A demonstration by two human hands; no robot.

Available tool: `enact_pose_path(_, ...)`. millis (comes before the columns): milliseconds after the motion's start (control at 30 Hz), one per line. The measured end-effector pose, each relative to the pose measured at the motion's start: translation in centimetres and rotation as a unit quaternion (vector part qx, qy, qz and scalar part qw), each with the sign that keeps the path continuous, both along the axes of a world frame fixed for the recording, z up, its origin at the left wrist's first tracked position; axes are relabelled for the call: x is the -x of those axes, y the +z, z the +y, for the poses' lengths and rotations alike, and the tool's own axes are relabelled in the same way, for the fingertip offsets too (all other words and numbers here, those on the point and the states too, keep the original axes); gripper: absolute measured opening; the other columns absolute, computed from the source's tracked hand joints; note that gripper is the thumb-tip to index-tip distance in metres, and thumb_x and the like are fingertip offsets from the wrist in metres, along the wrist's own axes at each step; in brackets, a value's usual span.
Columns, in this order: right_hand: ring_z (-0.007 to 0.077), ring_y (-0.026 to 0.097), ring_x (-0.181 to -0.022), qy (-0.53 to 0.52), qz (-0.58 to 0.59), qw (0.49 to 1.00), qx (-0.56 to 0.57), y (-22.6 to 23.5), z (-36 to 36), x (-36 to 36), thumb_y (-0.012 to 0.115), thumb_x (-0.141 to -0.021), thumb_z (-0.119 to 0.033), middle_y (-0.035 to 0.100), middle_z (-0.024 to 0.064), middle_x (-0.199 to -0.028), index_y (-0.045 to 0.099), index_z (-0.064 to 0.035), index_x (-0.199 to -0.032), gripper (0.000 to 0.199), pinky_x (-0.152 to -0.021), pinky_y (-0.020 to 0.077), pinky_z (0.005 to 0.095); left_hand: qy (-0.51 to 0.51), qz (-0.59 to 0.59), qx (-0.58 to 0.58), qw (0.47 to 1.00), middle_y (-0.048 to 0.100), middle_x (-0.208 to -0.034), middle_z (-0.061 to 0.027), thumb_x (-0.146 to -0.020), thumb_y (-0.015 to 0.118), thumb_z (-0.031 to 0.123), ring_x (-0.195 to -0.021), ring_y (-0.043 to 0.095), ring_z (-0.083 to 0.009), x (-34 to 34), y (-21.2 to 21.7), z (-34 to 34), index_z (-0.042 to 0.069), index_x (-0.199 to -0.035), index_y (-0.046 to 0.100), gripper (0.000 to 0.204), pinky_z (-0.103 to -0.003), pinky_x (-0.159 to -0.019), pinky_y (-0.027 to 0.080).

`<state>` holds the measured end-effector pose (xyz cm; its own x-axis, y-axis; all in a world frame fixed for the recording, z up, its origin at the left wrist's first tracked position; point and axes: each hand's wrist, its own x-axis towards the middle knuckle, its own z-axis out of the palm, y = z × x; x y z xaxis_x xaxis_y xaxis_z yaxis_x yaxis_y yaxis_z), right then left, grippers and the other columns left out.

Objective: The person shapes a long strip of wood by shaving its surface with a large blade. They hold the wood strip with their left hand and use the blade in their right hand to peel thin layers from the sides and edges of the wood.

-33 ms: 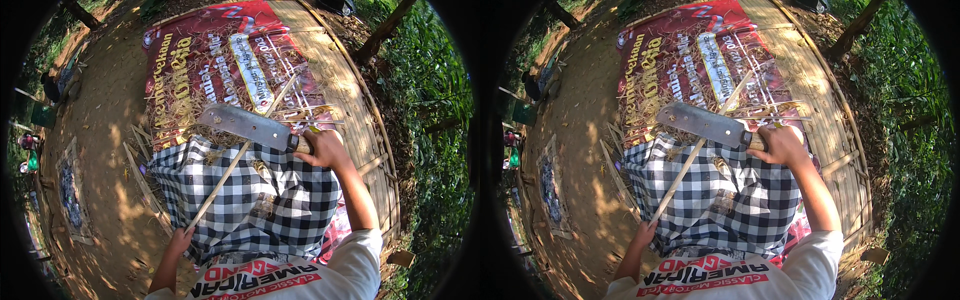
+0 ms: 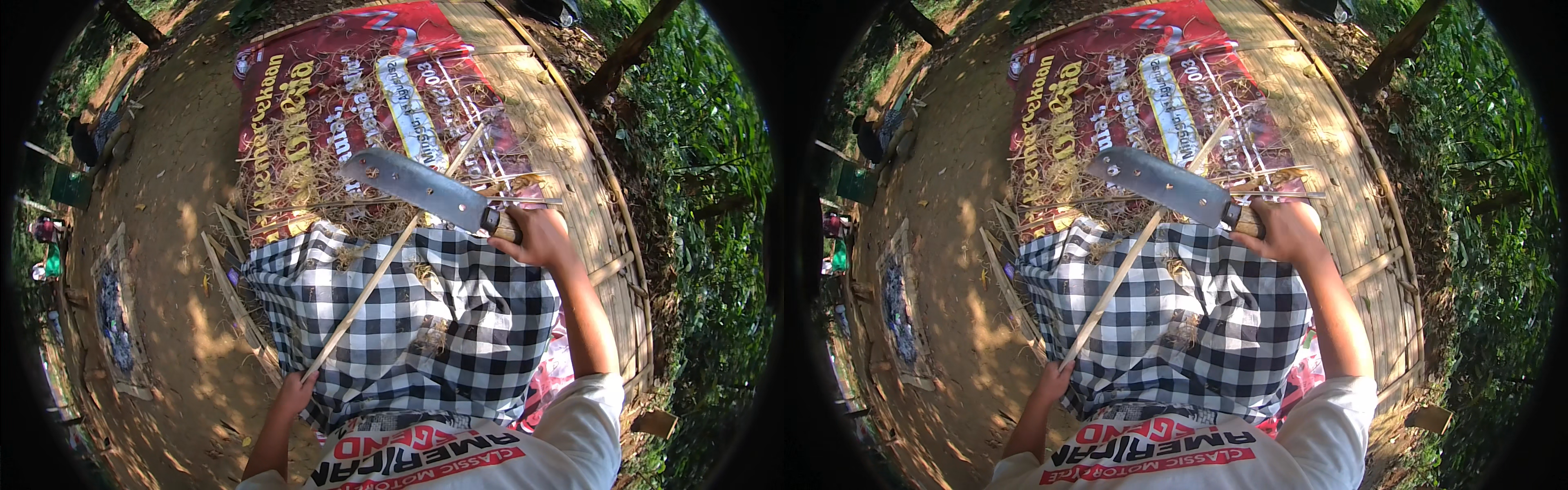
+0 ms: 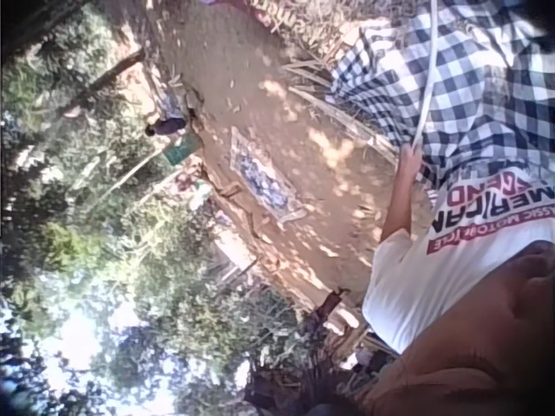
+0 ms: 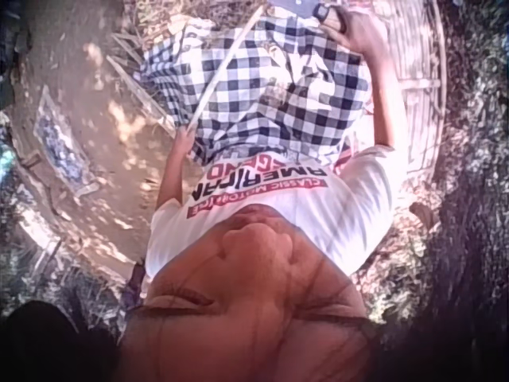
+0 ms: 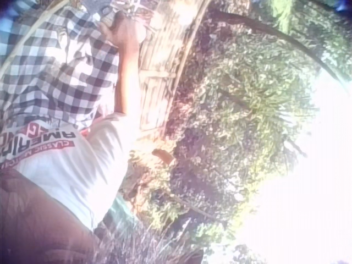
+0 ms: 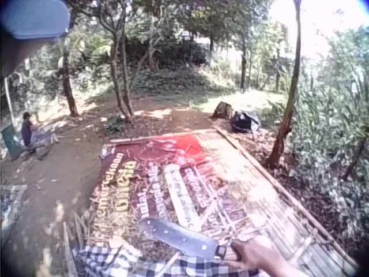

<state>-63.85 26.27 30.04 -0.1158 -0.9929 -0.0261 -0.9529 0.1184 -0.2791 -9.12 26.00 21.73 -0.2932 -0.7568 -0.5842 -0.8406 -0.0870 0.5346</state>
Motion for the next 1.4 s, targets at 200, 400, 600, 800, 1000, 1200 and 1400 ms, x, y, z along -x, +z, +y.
enact_pose_path(200,0.0378,0.063,-0.065,-0.212,-0.003,0.975,0.071,0.5,1.3,6.2,0.065,-0.081,-0.055,0.062,0.0187,-0.065,0.062,0.0003,-0.086,0.055,-0.062,0.0486,0.0449,-0.021,0.027,0.012,0.999,0.057,-0.066,-0.0255,-0.094,0.055,0.033,-0.067,0.057,-0.0449,-0.2,-0.9,0.0,-0.006,-0.082,0.061,0.041,-0.043,-0.061,0.045)
enact_pose_path(400,0.0266,0.052,-0.051,-0.26,-0.024,0.948,0.183,-0.2,3.2,2.1,0.07,-0.084,-0.039,0.057,0.0134,-0.059,0.061,0.0016,-0.082,0.042,-0.051,0.0399,0.038,-0.007,0.05,0.001,0.999,0.056,-0.066,-0.0254,-0.095,0.054,0.032,-0.067,0.057,-0.045,0.1,-1.3,0.4,-0.006,-0.082,0.06,0.04,-0.043,-0.061,0.045)
enact_pose_path(600,0.0066,0.046,-0.051,-0.271,-0.379,0.857,0.221,0.2,3.6,-3.6,0.062,-0.091,-0.021,0.052,0.0004,-0.06,0.058,-0.0002,-0.088,0.021,-0.046,0.0356,0.0249,-0.009,0.062,0.051,0.997,0.056,-0.066,-0.0247,-0.093,0.055,0.027,-0.064,0.057,-0.0411,0.0,-1.6,0.8,-0.005,-0.083,0.062,0.035,-0.043,-0.058,0.044)
enact_pose_path(800,0.0194,0.057,-0.052,-0.098,-0.308,0.938,0.128,0.5,3.8,-8.7,0.077,-0.079,-0.032,0.057,0.0101,-0.06,0.059,0.0009,-0.086,0.038,-0.05,0.0437,0.0331,-0.008,-0.01,0.093,0.996,0.061,-0.076,-0.0283,-0.09,0.057,0.026,-0.078,0.059,-0.0484,0.9,-0.9,1.5,-0.003,-0.089,0.065,0.03,-0.049,-0.066,0.048)
enact_pose_path(1000,0.0382,0.061,-0.053,0.061,-0.196,0.978,-0.017,-1.7,4.1,-15.3,0.065,-0.078,-0.059,0.059,0.0176,-0.056,0.063,-0.0011,-0.086,0.059,-0.052,0.0501,0.0439,-0.026,-0.036,0.113,0.993,0.062,-0.074,-0.027,-0.087,0.058,0.025,-0.075,0.06,-0.0474,1.7,0.1,1.6,-0.001,-0.089,0.065,0.026,-0.053,-0.067,0.048)
enact_pose_path(1200,0.032,0.062,-0.052,0.138,-0.172,0.974,-0.055,-2.8,4.5,-18.2,0.066,-0.078,-0.058,0.059,0.0143,-0.055,0.062,-0.001,-0.088,0.058,-0.049,0.0488,0.0391,-0.007,-0.046,0.167,0.985,0.06,-0.07,-0.0275,-0.085,0.059,0.023,-0.071,0.06,-0.0475,1.0,-2.0,2.9,-0.001,-0.084,0.062,0.024,-0.054,-0.065,0.048)
enact_pose_path(1400,0.028,0.064,-0.054,0.168,-0.11,0.978,-0.048,-3.6,4.4,-17.8,0.062,-0.081,-0.06,0.06,0.0109,-0.059,0.054,-0.0042,-0.081,0.056,-0.05,0.0493,0.0369,-0.007,-0.055,0.175,0.983,0.06,-0.068,-0.0258,-0.081,0.061,0.019,-0.068,0.06,-0.0464,1.5,-1.7,3.1,-0.001,-0.077,0.058,0.02,-0.053,-0.063,0.048)
